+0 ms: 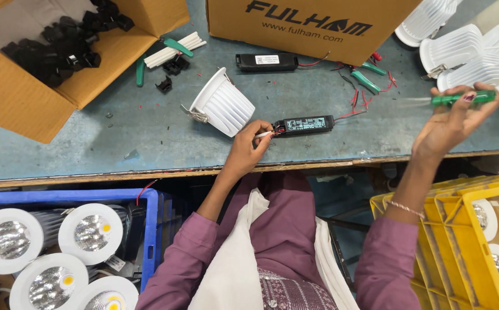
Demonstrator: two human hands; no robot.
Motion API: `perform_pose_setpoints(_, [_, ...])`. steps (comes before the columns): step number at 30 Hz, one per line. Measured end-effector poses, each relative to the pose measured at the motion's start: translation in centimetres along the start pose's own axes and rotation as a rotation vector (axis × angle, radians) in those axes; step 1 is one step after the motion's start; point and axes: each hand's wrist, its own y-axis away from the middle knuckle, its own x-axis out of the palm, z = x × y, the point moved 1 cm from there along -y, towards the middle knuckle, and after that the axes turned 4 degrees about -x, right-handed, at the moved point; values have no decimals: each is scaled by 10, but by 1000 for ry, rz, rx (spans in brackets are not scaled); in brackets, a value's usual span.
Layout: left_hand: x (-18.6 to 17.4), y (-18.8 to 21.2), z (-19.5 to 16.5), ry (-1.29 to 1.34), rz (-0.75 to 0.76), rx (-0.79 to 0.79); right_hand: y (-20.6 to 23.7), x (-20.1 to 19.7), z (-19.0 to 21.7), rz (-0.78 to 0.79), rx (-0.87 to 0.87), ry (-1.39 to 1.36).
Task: The person assembles LED downlight fixtures by connecting wires from the light housing to a black driver unit using a screwdriver. They then attach a black plastic clip to the driver and place the completed unit into a blue crate. The process is repeated for multiple units.
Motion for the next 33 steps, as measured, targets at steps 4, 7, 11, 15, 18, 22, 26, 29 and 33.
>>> perform_pose_setpoints(4, [0,3,-2,-4,18,-2,29,65,12,390,282,606])
perform_pose_setpoints(7, [-2,8,-5,4,26,7,74,125,-6,899,379,931])
perform_pose_setpoints(11, [-10,17,-10,-32,2,15,94,156,-15,1005,270,1021])
perform_pose_setpoints(15, [-19,32,-14,-57,-13,-42,108,161,-11,1028,285,1017])
perform_pose_setpoints(18, [-20,40,-16,-114,-17,4,117,165,-8,1053,321,1035])
perform_pose_setpoints(22, [-17,44,-19,-178,-40,46,126,174,-3,1031,237,992])
perform_pose_setpoints(26, [-20,44,-21,-216,-63,120,123,175,1,915,354,853])
perform_pose_setpoints(29, [-27,43,-19,-108,-44,-4,110,169,13,668,502,373])
perform_pose_setpoints(33, [-35,42,-17,-121,13,23,100,162,41,363,504,-365])
